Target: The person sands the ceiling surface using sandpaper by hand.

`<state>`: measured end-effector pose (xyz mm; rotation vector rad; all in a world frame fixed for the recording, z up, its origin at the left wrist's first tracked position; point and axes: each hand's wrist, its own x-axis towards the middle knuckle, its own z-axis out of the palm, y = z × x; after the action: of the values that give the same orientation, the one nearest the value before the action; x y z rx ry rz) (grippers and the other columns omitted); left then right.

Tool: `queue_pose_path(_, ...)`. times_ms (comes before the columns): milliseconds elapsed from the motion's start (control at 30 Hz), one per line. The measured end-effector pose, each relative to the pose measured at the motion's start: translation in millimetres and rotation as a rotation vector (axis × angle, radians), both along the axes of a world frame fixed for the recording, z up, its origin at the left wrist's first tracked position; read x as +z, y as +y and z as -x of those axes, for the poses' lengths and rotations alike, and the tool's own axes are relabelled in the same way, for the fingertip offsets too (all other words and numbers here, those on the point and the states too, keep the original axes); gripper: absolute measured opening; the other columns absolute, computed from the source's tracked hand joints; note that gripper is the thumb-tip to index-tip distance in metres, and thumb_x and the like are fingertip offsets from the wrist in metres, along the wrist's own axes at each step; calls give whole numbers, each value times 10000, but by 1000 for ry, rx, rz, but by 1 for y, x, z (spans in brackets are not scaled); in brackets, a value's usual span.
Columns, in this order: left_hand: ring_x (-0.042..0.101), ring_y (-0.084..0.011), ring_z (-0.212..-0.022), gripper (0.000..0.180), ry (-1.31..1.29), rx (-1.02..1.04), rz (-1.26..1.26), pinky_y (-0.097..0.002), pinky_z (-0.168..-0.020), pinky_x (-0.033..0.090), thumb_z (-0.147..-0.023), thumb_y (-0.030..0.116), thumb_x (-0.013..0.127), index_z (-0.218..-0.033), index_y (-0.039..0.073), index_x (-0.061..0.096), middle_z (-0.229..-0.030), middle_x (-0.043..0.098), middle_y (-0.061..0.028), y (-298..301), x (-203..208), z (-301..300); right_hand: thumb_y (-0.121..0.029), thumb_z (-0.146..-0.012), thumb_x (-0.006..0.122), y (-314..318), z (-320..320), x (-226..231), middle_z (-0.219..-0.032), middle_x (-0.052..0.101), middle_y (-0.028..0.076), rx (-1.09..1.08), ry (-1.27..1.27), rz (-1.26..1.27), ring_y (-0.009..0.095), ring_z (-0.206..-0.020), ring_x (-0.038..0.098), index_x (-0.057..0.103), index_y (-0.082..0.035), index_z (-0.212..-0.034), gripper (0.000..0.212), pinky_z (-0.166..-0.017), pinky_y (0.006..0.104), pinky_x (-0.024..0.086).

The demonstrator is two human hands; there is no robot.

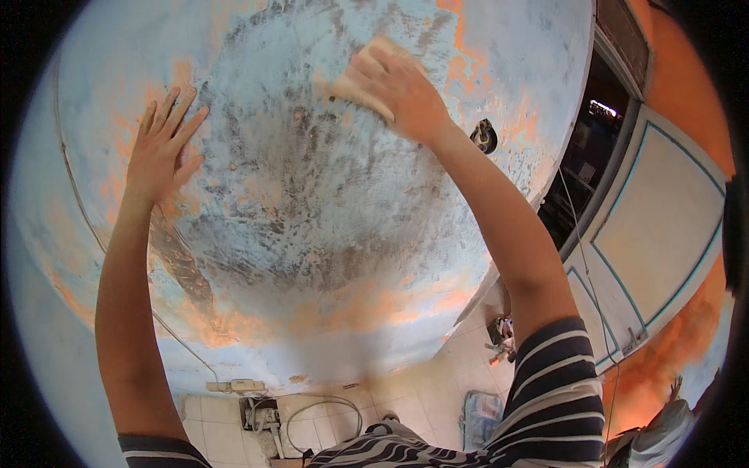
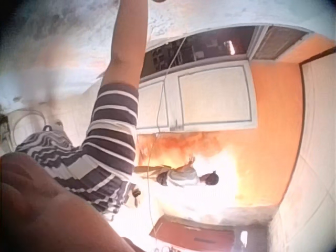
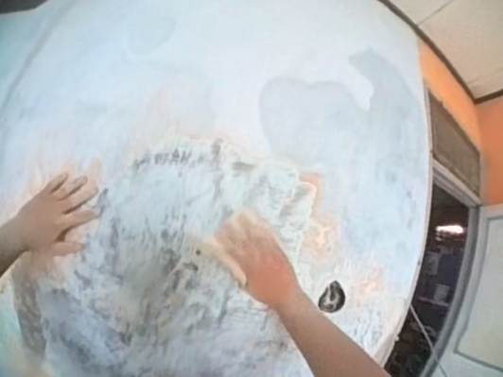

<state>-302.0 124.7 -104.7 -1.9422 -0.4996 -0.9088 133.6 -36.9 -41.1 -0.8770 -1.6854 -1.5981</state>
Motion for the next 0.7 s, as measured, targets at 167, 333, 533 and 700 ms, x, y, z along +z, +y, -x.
queue_pose_path(167,209,-316,-1570,668,48,73,-6,-549,-1284,168,-962,476,551,-1570,223,438,-1691,286,-59,-15,9,-13,-44,-887,653,-32,-30,39,-1241,633,88,165,651,-51,310,-1203,596,670,-194,-1246,389,-948,424,525)
queue_pose_path(333,262,-318,-1549,643,175,45,-76,-549,-1276,198,-961,477,577,-1553,251,463,-1679,311,-62,-39,47,-23,18,-869,620,-9,-24,17,-1372,614,80,-6,-142,96,329,-1140,639,684,-184,-1261,446,-932,431,536)
queue_pose_path(533,338,-316,-1510,614,191,-15,-212,-555,-1237,269,-950,417,638,-1529,279,491,-1665,344,-36,-69,103,-99,114,-783,600,-21,-59,43,-1259,685,97,293,224,-23,308,-1254,594,707,-166,-1270,572,-1093,494,441)
queue_pose_path(700,297,-295,-1534,589,201,-22,-224,-554,-1251,248,-989,418,612,-1550,319,463,-1679,318,-22,-75,110,-159,84,-815,582,-14,-96,53,-1382,649,62,15,-217,90,310,-1302,570,694,-248,-1299,598,-1065,490,463)
